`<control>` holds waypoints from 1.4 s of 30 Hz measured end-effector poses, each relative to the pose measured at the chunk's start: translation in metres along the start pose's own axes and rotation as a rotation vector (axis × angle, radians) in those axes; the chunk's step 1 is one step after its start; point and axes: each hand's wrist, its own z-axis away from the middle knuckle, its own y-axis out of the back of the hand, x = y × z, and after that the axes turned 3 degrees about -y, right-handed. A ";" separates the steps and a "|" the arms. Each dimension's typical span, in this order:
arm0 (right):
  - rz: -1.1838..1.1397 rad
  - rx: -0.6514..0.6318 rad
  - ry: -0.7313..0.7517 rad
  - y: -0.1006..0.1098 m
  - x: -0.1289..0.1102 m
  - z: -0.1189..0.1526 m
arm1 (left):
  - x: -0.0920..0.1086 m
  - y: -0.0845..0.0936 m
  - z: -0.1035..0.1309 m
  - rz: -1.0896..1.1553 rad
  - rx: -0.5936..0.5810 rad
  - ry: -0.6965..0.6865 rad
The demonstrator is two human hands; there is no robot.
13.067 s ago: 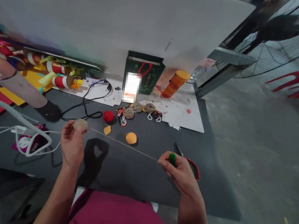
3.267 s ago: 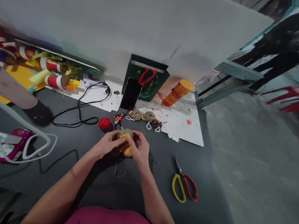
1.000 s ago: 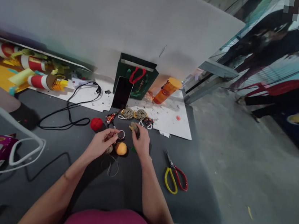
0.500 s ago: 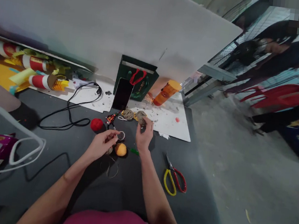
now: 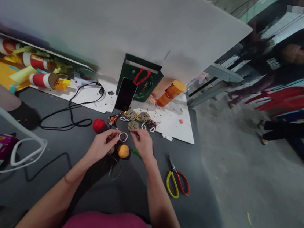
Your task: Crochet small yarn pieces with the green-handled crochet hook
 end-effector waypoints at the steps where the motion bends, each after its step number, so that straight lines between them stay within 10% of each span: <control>1: -0.004 -0.037 -0.005 -0.003 -0.002 0.001 | 0.000 0.001 0.000 -0.003 0.013 0.001; 9: -0.112 -0.137 -0.095 -0.019 -0.013 0.000 | -0.003 0.003 -0.002 -0.047 0.047 -0.005; 23: -0.613 -0.025 -0.206 0.026 0.000 -0.025 | -0.010 0.002 -0.001 -0.235 0.032 -0.083; 33: -0.446 0.043 -0.265 -0.006 0.016 -0.049 | -0.011 0.001 -0.001 -0.306 -0.006 -0.099; 42: -0.241 0.084 -0.257 0.006 0.015 -0.047 | -0.008 0.001 0.001 -0.440 -0.047 -0.079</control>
